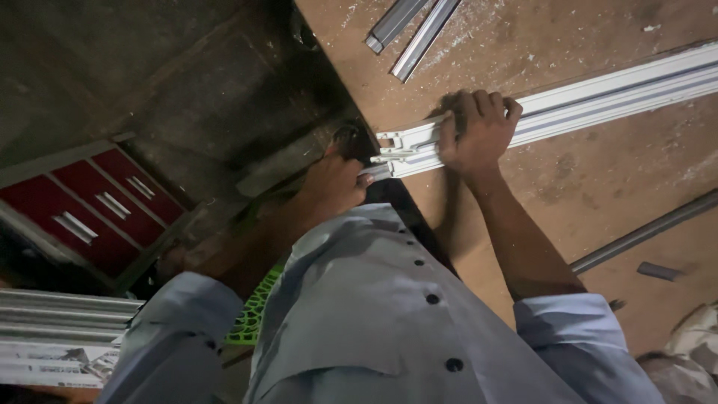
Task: The person uses pliers to bend and shape short metal pieces, then inserts them into slots on a long white profile. The person repeats this process for several pieces, aligning and seating each one into the profile.
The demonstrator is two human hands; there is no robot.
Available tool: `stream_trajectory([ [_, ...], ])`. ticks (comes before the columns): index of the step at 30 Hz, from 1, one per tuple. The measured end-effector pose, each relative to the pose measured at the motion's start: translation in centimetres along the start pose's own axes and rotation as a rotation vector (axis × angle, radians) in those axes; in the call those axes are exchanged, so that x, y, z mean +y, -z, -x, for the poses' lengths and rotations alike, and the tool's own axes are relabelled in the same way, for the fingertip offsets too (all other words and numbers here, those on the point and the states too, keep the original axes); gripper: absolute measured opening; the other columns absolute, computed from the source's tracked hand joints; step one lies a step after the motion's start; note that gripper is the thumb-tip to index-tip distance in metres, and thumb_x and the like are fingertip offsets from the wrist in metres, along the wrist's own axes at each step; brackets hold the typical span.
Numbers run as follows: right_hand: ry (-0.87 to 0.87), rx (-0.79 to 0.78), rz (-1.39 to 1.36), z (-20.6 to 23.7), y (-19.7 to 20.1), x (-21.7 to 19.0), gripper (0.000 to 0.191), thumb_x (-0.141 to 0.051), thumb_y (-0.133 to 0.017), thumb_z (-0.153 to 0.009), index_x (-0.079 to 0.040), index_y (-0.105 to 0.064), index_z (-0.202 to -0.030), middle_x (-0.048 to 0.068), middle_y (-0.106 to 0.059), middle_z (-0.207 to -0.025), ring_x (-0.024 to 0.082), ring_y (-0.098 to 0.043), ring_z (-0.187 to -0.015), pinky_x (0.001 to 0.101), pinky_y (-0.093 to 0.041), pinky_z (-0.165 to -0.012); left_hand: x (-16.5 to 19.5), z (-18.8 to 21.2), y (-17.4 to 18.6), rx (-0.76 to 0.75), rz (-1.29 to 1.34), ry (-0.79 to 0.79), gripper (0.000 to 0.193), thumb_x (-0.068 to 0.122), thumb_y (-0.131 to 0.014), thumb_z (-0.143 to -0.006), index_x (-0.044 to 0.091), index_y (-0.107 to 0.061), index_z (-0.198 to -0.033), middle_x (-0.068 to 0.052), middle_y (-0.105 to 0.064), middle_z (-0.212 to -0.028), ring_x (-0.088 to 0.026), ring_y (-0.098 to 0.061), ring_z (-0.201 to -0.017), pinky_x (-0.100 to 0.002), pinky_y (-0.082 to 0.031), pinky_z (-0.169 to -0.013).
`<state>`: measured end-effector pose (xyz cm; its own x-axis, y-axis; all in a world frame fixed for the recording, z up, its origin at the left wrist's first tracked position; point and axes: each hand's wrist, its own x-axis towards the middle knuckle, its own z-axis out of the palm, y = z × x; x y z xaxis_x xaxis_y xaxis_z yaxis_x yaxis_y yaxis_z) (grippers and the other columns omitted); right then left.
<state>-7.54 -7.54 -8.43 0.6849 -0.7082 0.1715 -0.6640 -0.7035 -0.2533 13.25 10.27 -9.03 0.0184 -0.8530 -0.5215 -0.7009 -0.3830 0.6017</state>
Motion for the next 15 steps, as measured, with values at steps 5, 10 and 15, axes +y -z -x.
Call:
stream_trajectory([
  [5,-0.003,0.02,-0.007,-0.1,0.3,-0.3,0.03,-0.025,-0.065,-0.09,-0.006,-0.067,-0.112,0.011,-0.063,-0.106,0.03,-0.057,-0.104,0.0505,-0.036,-0.103,1.1,0.1,1.1,-0.168,-0.021,0.161,0.035,0.037,-0.057,-0.098,0.005,-0.072,-0.097,-0.023,-0.071,-0.087,-0.042,-0.071,-0.083,-0.054,-0.055,-0.077],
  [10,-0.026,0.019,-0.046,0.0,0.2,-0.2,0.023,-0.022,-0.065,-0.088,-0.012,-0.07,-0.107,0.008,-0.064,-0.102,0.029,-0.058,-0.101,0.0503,-0.037,-0.101,1.9,0.5,1.6,-0.109,-0.012,0.152,0.032,0.035,-0.062,-0.094,0.006,-0.074,-0.095,-0.021,-0.072,-0.089,-0.04,-0.071,-0.085,-0.054,-0.055,-0.077],
  [15,-0.008,0.04,-0.033,0.0,0.2,0.0,0.028,-0.026,-0.065,-0.089,-0.006,-0.068,-0.109,0.01,-0.062,-0.103,0.03,-0.057,-0.101,0.0499,-0.037,-0.1,2.2,0.2,1.8,-0.228,-0.026,0.208,0.038,0.037,-0.059,-0.099,0.002,-0.071,-0.093,-0.02,-0.073,-0.09,-0.037,-0.073,-0.084,-0.05,-0.057,-0.078],
])
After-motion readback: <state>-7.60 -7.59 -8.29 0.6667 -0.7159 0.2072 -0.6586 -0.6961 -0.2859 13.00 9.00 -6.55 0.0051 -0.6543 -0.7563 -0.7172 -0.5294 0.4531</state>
